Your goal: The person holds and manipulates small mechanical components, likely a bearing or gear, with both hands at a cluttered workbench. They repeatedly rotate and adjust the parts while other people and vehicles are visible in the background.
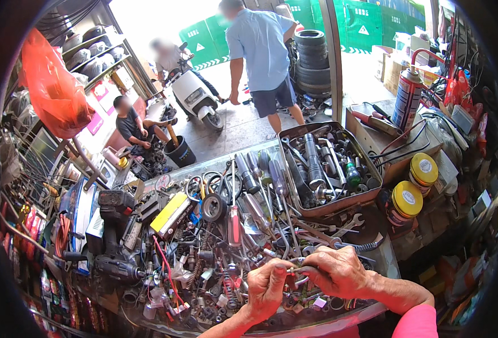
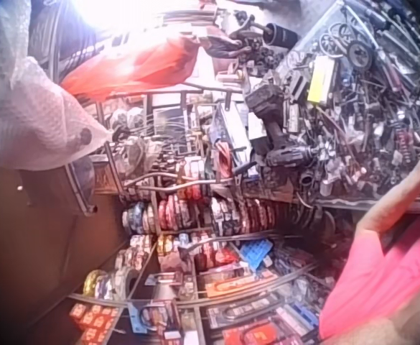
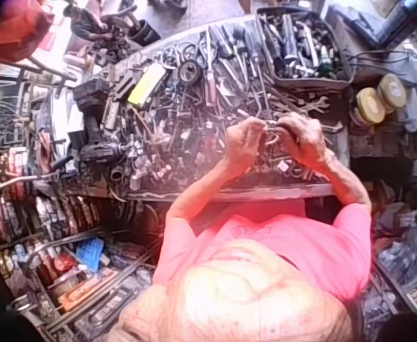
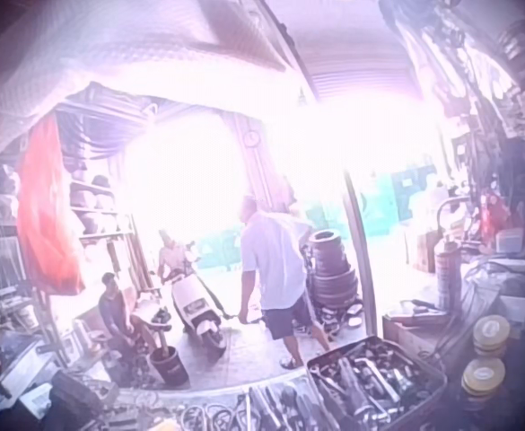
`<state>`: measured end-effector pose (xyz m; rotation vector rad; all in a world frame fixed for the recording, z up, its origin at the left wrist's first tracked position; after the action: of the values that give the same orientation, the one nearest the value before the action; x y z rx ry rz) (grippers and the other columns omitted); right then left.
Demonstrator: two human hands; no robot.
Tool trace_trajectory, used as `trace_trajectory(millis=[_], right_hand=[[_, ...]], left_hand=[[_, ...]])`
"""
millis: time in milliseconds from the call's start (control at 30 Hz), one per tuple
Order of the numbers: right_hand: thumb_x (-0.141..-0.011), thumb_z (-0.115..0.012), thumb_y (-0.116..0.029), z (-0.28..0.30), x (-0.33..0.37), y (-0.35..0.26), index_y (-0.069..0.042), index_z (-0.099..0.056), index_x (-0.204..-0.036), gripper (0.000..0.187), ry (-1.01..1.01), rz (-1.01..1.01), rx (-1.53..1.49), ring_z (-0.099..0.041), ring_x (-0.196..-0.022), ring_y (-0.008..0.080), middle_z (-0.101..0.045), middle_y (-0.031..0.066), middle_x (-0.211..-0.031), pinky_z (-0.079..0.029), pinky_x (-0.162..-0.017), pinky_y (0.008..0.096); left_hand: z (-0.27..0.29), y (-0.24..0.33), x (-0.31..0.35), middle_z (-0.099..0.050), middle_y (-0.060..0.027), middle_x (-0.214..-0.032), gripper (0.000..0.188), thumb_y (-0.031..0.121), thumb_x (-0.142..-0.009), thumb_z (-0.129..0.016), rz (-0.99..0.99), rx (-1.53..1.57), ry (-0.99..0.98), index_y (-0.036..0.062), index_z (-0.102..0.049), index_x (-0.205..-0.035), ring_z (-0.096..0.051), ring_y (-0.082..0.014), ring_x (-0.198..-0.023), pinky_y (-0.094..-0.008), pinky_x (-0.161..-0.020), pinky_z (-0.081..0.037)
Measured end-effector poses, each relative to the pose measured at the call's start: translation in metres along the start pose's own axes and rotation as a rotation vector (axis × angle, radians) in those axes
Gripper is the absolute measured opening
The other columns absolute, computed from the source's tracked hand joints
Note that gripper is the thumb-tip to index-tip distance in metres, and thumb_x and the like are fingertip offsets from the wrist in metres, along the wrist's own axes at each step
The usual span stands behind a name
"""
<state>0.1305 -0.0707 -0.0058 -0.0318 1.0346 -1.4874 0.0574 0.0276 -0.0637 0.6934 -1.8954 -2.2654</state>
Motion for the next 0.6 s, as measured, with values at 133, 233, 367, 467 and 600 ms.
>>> trace_trajectory(millis=[133,233,367,467,600], right_hand=[[-0.078,-0.069,-0.008,0.006,-0.001,0.000,-0.002,-0.060,-0.091,0.017,0.073,-0.005,0.073,-0.060,-0.057,0.0258,-0.061,0.0090,-0.074,-0.044,-0.045,0.0334],[-0.079,-0.068,-0.006,0.006,0.000,0.004,-0.002,-0.060,-0.089,0.013,0.096,-0.014,0.077,-0.060,-0.056,0.0237,-0.062,0.0081,-0.072,-0.041,-0.044,0.0314],[-0.079,-0.068,-0.006,0.005,-0.002,0.004,-0.002,-0.060,-0.089,0.013,0.084,-0.022,0.075,-0.059,-0.056,0.0233,-0.062,0.0081,-0.072,-0.041,-0.044,0.0313],[-0.079,-0.069,-0.008,0.005,-0.002,0.003,-0.002,-0.060,-0.091,0.016,0.053,-0.033,0.074,-0.060,-0.058,0.0253,-0.062,0.0092,-0.075,-0.044,-0.046,0.0332],[-0.079,-0.070,-0.009,0.002,-0.001,0.006,-0.001,-0.060,-0.093,0.018,0.029,-0.039,0.055,-0.061,-0.059,0.0264,-0.062,0.0100,-0.077,-0.046,-0.046,0.0341]], left_hand=[[0.005,0.022,-0.007,-0.061,-0.0053,-0.084,0.024,0.001,-0.089,-0.059,-0.067,0.014,0.148,0.0023,-0.057,-0.113,-0.058,-0.0081,-0.065,-0.0216,-0.053,-0.044],[0.001,0.013,-0.002,-0.060,-0.0051,-0.085,0.028,-0.003,-0.088,-0.059,-0.042,0.051,0.139,0.0024,-0.056,-0.116,-0.057,-0.0065,-0.066,-0.0207,-0.053,-0.043],[0.000,0.001,0.001,-0.060,-0.0051,-0.085,0.028,0.000,-0.088,-0.061,0.055,0.060,0.102,0.0024,-0.056,-0.116,-0.057,-0.0063,-0.066,-0.0203,-0.054,-0.043],[0.005,0.004,-0.001,-0.060,-0.0049,-0.086,0.027,0.001,-0.089,-0.061,0.047,0.017,0.153,0.0020,-0.055,-0.116,-0.057,-0.0067,-0.067,-0.0204,-0.057,-0.045],[0.007,0.008,-0.004,-0.059,-0.0045,-0.086,0.027,0.002,-0.089,-0.062,-0.021,0.018,0.185,0.0021,-0.055,-0.116,-0.056,-0.0070,-0.068,-0.0205,-0.057,-0.045]])
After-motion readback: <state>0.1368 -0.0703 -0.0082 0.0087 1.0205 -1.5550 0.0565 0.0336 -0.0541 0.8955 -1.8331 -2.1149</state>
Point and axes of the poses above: each hand's wrist, its own x-axis away from the middle knuckle, its own z-axis out of the back of the hand, y = z × x, the point moved 10 cm from there along -x, towards the middle knuckle
